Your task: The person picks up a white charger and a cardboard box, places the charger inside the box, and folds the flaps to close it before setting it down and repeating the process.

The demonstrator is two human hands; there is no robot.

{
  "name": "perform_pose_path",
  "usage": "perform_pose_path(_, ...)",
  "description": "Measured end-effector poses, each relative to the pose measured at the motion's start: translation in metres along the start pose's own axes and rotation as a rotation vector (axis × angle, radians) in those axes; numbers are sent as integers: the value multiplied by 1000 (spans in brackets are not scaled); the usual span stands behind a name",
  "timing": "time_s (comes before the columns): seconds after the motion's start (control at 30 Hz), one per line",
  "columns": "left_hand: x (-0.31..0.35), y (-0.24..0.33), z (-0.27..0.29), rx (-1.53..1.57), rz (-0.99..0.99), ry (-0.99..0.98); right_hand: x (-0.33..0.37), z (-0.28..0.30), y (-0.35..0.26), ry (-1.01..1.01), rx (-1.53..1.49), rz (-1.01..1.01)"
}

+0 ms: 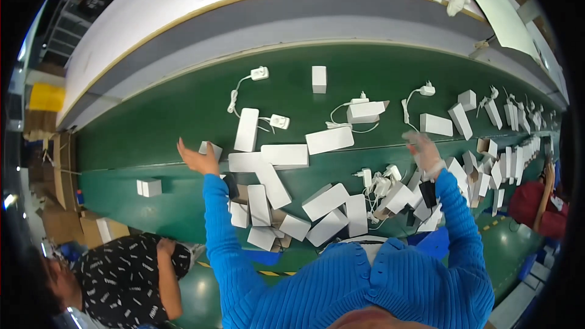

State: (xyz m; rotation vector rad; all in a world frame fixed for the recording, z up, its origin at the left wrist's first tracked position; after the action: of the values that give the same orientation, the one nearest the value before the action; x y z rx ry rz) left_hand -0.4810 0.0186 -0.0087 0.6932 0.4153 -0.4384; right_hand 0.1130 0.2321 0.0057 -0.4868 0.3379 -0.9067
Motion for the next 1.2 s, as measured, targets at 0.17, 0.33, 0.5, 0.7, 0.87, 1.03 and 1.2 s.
perform_pose_path(0.17, 44, 115, -57, 20, -799, -748, -121, -44, -21, -89, 102, 80)
perform_pose_path(0.33, 89, 96, -170, -363, -859, -1134, -220, -119, -34, -330, 275, 43)
perform_pose_path(0.5, 87, 135, -184, -312, -903, -979, -223, -188, 19, -1032, 505, 31)
perform_pose_path(0.7, 7, 150, -162, -110, -564, -593, -200, -162, -10, -864, 256, 89)
perform_pose_path(0.87, -13, 126, -206, -252, -484, -942, -183, -186, -3, -1036, 186, 41)
perform_pose_path(1.03, -1, 112, -181, -203, -579, -814, -178, -194, 7, -801, 76, 24)
perform_pose_path(1.2, -35, 148, -71, 211, -467, -436, -184, -90, -44, 35, -36, 185)
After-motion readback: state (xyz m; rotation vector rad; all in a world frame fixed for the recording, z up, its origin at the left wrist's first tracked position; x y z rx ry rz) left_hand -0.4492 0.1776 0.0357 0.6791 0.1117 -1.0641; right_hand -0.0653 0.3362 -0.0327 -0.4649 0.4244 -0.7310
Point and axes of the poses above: each hand's wrist, its own x-axis away from the middle knuckle, its own z-axis out of the back of the hand, y = z × x, the point moved 7 cm from there along -x, towards the middle knuckle, and after that the axes turned 5 degrees about z, right-handed, at the moved point
